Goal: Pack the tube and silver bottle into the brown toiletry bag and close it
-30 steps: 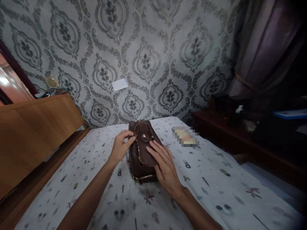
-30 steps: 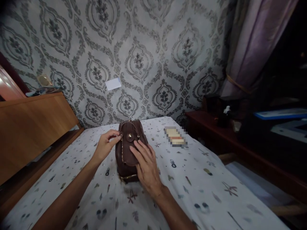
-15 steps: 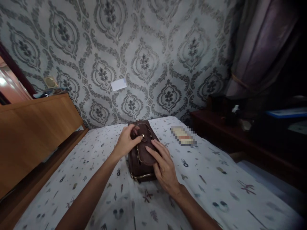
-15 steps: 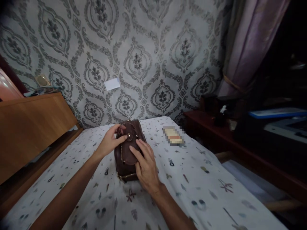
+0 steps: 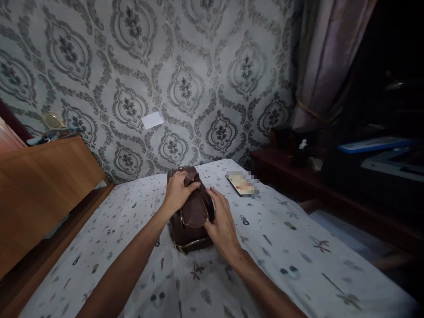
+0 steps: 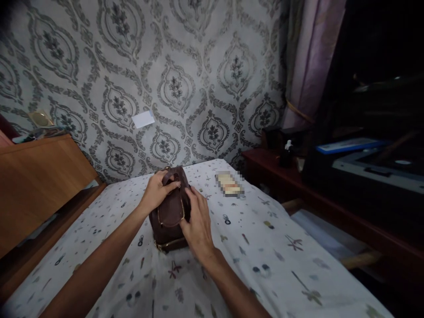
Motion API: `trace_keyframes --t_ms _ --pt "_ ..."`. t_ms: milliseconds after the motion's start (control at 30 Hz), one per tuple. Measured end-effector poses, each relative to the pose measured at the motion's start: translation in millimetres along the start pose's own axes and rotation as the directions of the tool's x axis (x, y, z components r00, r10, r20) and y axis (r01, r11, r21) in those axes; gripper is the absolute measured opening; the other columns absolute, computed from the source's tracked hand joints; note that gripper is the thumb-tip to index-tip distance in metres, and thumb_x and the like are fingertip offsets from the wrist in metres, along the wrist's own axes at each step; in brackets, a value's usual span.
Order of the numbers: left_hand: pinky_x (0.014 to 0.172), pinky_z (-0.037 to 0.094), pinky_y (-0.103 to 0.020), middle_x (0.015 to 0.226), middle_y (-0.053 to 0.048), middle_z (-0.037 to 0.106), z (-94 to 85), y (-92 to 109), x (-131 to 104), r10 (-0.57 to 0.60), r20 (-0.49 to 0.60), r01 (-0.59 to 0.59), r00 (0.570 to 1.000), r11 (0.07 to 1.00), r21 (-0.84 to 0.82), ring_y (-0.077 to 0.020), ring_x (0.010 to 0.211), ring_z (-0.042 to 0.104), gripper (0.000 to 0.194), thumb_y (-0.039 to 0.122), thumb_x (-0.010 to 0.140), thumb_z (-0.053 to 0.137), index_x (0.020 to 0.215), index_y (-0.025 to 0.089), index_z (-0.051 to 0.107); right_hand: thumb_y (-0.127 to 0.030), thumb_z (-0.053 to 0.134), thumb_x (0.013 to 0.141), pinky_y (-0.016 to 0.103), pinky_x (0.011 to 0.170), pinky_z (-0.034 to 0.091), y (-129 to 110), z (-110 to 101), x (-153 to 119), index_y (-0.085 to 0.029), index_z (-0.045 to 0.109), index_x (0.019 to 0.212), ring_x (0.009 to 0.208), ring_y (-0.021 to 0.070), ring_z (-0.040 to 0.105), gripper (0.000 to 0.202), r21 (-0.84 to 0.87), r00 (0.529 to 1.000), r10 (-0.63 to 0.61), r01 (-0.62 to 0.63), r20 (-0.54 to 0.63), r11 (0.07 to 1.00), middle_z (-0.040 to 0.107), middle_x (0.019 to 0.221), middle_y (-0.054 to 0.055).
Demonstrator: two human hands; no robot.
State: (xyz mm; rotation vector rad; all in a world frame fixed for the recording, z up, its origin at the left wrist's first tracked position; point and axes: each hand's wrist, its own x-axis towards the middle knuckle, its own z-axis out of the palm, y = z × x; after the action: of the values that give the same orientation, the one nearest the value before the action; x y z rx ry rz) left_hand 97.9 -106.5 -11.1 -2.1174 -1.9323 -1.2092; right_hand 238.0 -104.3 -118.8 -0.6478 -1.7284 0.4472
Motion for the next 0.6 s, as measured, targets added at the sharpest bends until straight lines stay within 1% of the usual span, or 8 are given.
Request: trace_keyframes --t_ms 100,200,367,500,600 --pt "0.078 0.042 -0.03 0.075 0.0 0.062 1.6 -1 -2 0.019 -0.024 -0.021 1.0 0.998 -0.056 -0.0176 0.082 0.056 0.018 0.024 0.079 0.069 0.066 0.018 0.058 -0.009 0.052 0.075 0.055 0.107 0.043 -5 2 8 -0.019 0.042 0.14 0.132 0.0317 0.044 0.066 -0.043 0.996 0.09 -0.09 -0.002 0.995 0.048 0.139 0.016" --pt "0.078 0.042 -0.029 0.075 0.001 0.061 2.4 -2 -3 0.054 -0.044 -0.057 0.998 0.997 -0.061 -0.0173 0.082 0.056 0.015 0.021 0.078 0.07 0.068 0.018 0.058 -0.011 0.053 0.076 0.05 0.102 0.048 -12 0 13 -0.019 0.046 0.136 0.126 0.0304 0.051 0.061 -0.064 0.993 0.12 -0.119 0.006 0.991 0.052 0.135 0.015" --pt "0.075 0.041 -0.028 0.075 0.0 0.061 2.5 -1 -5 0.06 -0.045 -0.062 0.997 0.997 -0.044 -0.0169 0.08 0.056 0.014 0.019 0.078 0.07 0.069 0.018 0.06 -0.005 0.048 0.073 0.042 0.096 0.054 -14 -5 11 -0.02 0.049 0.133 0.118 0.0257 0.059 0.062 -0.059 0.995 0.078 -0.081 -0.055 0.995 0.061 0.127 0.011" --pt "0.074 0.04 -0.029 0.072 0.0 0.061 1.6 1 -7 0.066 -0.052 -0.066 0.996 0.998 -0.006 -0.0171 0.079 0.055 0.015 0.018 0.078 0.071 0.067 0.018 0.061 -0.007 0.048 0.077 0.04 0.097 0.054 -8 -4 8 -0.021 0.05 0.133 0.116 0.0239 0.062 0.058 -0.048 0.997 0.036 -0.039 -0.066 0.998 0.065 0.126 0.009" --pt "0.073 0.039 -0.029 0.071 0.0 0.06 0.0 2 -8 0.122 -0.035 -0.122 0.992 0.992 0.015 -0.0177 0.078 0.053 0.018 0.018 0.079 0.07 0.064 0.018 0.06 -0.008 0.048 0.081 0.041 0.097 0.054 -4 -3 7 -0.021 0.052 0.131 0.115 0.0233 0.063 0.052 -0.033 0.997 0.042 -0.045 -0.071 0.998 0.066 0.126 0.009"
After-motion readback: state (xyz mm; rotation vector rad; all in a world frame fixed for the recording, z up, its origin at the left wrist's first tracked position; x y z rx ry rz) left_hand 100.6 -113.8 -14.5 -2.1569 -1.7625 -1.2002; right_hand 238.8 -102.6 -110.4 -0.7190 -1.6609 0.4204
